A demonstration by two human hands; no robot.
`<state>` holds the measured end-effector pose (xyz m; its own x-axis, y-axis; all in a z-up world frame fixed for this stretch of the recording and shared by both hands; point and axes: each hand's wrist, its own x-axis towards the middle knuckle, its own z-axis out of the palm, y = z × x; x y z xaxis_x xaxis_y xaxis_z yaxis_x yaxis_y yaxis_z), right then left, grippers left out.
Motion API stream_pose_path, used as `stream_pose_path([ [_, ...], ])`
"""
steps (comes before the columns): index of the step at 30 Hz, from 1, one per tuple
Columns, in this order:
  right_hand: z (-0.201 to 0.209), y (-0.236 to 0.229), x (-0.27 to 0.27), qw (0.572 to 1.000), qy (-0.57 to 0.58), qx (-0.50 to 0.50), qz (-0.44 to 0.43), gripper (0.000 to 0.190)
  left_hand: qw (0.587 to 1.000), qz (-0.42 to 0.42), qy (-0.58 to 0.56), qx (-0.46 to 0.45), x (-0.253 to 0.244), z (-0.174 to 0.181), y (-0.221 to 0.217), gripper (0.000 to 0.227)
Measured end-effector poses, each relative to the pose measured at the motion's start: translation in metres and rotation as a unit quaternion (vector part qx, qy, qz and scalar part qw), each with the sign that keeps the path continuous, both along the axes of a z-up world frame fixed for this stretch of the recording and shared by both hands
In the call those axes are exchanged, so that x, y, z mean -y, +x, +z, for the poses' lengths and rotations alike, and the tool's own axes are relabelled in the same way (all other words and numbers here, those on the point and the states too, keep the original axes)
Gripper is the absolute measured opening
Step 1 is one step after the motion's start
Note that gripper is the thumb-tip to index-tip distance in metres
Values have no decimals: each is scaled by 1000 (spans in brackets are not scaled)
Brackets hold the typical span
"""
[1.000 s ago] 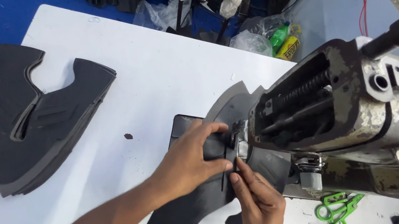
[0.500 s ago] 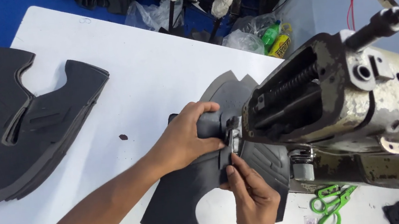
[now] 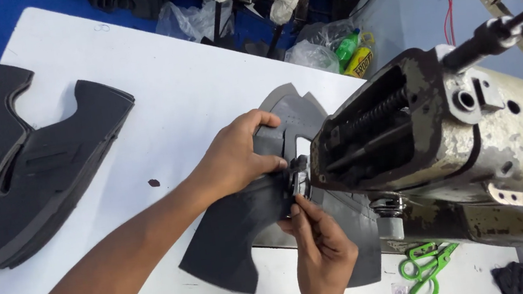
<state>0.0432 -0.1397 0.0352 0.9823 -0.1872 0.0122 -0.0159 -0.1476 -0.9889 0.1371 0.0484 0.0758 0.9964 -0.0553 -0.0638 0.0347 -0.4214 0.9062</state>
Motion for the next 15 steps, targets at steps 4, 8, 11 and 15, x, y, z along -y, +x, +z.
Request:
stream_pose_path([
  [4, 6, -9, 11, 998, -35, 19, 45, 27, 995, -10, -58, 80, -18, -16, -3, 49],
  [8, -25, -11, 84, 999, -35, -11, 31, 43, 993, 21, -113, 4, -14, -23, -84, 40],
  [11, -28, -8, 106, 987, 122, -107, -8, 53, 919, 85, -338, -182, 7, -33, -144, 36],
  [15, -13, -18, 90, 993, 106, -37, -31, 70, 931, -197, -227, -208, -3, 3, -164, 33],
])
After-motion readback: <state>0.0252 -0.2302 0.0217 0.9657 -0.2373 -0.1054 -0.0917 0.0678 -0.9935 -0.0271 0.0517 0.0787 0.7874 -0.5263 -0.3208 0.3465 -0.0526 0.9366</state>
